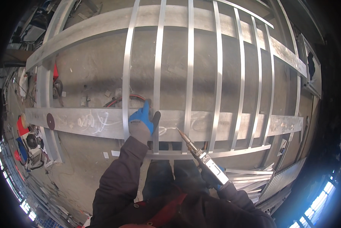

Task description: The person welds a metal frame using a handheld welding torch. They repeatedly position the torch at intersections of the frame, apply welds, and reposition to continue along the structure. The person wears gloves and a jacket while working in a workshop.

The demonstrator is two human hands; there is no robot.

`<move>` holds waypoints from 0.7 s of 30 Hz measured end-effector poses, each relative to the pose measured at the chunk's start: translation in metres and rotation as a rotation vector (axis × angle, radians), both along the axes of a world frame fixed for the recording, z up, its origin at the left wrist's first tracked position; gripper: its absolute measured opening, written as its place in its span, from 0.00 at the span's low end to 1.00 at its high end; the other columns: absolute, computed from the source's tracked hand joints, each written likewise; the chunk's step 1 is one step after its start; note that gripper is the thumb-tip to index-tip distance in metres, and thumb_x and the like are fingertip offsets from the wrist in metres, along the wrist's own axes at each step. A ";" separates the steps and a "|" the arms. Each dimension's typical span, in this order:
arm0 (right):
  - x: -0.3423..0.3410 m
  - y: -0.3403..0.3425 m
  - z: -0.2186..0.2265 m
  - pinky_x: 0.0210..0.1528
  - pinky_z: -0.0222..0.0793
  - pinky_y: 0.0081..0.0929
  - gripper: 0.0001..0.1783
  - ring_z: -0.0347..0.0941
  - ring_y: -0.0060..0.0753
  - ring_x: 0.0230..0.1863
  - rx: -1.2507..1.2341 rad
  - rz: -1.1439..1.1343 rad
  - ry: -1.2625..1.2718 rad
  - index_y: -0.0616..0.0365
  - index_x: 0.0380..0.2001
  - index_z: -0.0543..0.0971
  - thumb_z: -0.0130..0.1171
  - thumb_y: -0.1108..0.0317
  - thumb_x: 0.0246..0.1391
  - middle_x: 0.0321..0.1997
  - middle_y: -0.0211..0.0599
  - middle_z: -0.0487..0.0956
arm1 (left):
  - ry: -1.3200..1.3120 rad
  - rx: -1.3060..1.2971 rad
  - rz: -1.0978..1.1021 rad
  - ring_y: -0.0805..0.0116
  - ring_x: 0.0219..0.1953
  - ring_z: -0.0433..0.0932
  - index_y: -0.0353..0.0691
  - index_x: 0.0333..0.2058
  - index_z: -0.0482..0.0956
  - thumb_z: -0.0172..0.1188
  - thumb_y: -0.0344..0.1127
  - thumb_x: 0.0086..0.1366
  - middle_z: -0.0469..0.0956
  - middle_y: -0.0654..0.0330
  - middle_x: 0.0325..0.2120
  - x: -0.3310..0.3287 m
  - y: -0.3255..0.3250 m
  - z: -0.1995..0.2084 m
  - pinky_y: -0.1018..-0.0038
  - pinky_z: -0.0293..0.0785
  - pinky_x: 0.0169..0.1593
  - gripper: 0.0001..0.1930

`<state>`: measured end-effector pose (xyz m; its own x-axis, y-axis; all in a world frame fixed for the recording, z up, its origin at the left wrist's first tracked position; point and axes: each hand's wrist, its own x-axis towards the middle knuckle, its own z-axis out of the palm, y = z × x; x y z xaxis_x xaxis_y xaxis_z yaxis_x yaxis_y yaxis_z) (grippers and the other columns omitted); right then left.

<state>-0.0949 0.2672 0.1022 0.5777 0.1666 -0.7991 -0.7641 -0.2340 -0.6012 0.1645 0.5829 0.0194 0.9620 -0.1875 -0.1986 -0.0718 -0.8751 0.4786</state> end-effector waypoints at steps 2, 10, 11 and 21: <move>0.001 0.004 0.002 0.38 0.67 0.27 0.27 0.71 0.30 0.36 -0.008 0.000 -0.013 0.62 0.57 0.74 0.61 0.61 0.58 0.36 0.34 0.75 | -0.056 -0.001 -0.090 0.47 0.46 0.81 0.41 0.64 0.73 0.64 0.49 0.66 0.82 0.45 0.46 0.005 0.005 0.002 0.53 0.77 0.51 0.31; -0.002 0.013 0.009 0.38 0.67 0.27 0.27 0.71 0.30 0.37 -0.127 0.025 -0.032 0.62 0.58 0.74 0.61 0.60 0.58 0.37 0.34 0.75 | -0.266 -0.030 -0.435 0.42 0.68 0.66 0.51 0.69 0.68 0.68 0.55 0.61 0.69 0.47 0.66 0.010 0.030 -0.025 0.51 0.61 0.72 0.39; 0.001 0.014 0.007 0.38 0.67 0.27 0.27 0.71 0.30 0.37 -0.138 0.024 -0.045 0.61 0.58 0.74 0.61 0.60 0.58 0.37 0.34 0.75 | -0.217 0.021 -0.474 0.39 0.69 0.65 0.52 0.71 0.66 0.68 0.57 0.62 0.68 0.44 0.68 0.014 0.030 -0.028 0.52 0.59 0.74 0.42; 0.016 0.021 0.003 0.39 0.67 0.27 0.28 0.71 0.30 0.37 -0.211 0.076 -0.003 0.60 0.59 0.74 0.61 0.59 0.58 0.37 0.34 0.75 | -0.150 0.127 -0.634 0.48 0.74 0.60 0.35 0.70 0.63 0.60 0.68 0.61 0.61 0.43 0.71 0.010 0.025 -0.035 0.51 0.48 0.77 0.50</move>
